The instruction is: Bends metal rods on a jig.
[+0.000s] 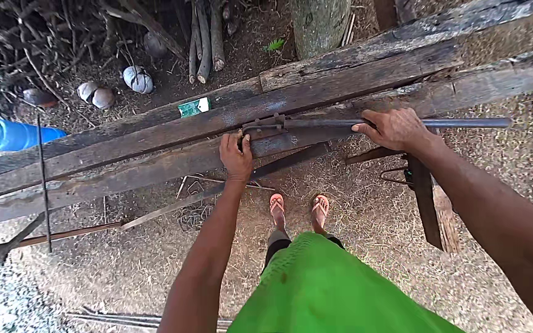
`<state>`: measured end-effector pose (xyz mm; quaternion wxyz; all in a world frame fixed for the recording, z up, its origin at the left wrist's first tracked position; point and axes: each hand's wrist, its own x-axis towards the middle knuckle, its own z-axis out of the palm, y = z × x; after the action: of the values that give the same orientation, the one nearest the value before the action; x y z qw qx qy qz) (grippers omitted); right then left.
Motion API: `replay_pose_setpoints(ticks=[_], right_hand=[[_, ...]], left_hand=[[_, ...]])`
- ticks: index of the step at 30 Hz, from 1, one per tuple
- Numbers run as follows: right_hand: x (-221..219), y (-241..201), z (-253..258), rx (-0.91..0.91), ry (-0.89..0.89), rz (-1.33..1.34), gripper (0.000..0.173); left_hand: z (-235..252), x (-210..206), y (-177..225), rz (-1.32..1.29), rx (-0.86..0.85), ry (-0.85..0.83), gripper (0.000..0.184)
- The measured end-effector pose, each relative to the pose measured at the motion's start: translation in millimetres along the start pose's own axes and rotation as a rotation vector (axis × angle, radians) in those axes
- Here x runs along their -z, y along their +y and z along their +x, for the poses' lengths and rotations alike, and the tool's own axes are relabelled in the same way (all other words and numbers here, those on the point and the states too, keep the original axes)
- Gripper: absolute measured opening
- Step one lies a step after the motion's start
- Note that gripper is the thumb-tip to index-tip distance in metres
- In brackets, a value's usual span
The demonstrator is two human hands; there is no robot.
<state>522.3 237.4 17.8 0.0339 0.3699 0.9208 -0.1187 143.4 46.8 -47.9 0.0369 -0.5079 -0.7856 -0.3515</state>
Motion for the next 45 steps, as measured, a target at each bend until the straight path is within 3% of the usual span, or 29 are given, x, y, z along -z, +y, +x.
replay_pose_setpoints(ticks=[14,31,37,40,45], right_hand=[[11,7,8,0.042,-0.081,-0.001,0.078],[-4,-32,-23,-0.189,-0.055,0.009,0.076],[-31,-107,-69,-0.508,-0.020,0.129,0.072],[-60,-172,-91,-0.692,0.124,0.168,0.066],[-88,-303,-74,-1.090,0.064,0.465,0.061]], left_hand=[[3,-2,-1,-0.043,-0.025,0.001,0.027],[3,-3,0,0.092,-0.052,-0.006,0.032],[1,-2,0,0.094,-0.057,-0.029,0.035],[2,1,3,0.084,-0.049,-0.079,0.037],[4,10,8,0.058,-0.014,-0.184,0.036]])
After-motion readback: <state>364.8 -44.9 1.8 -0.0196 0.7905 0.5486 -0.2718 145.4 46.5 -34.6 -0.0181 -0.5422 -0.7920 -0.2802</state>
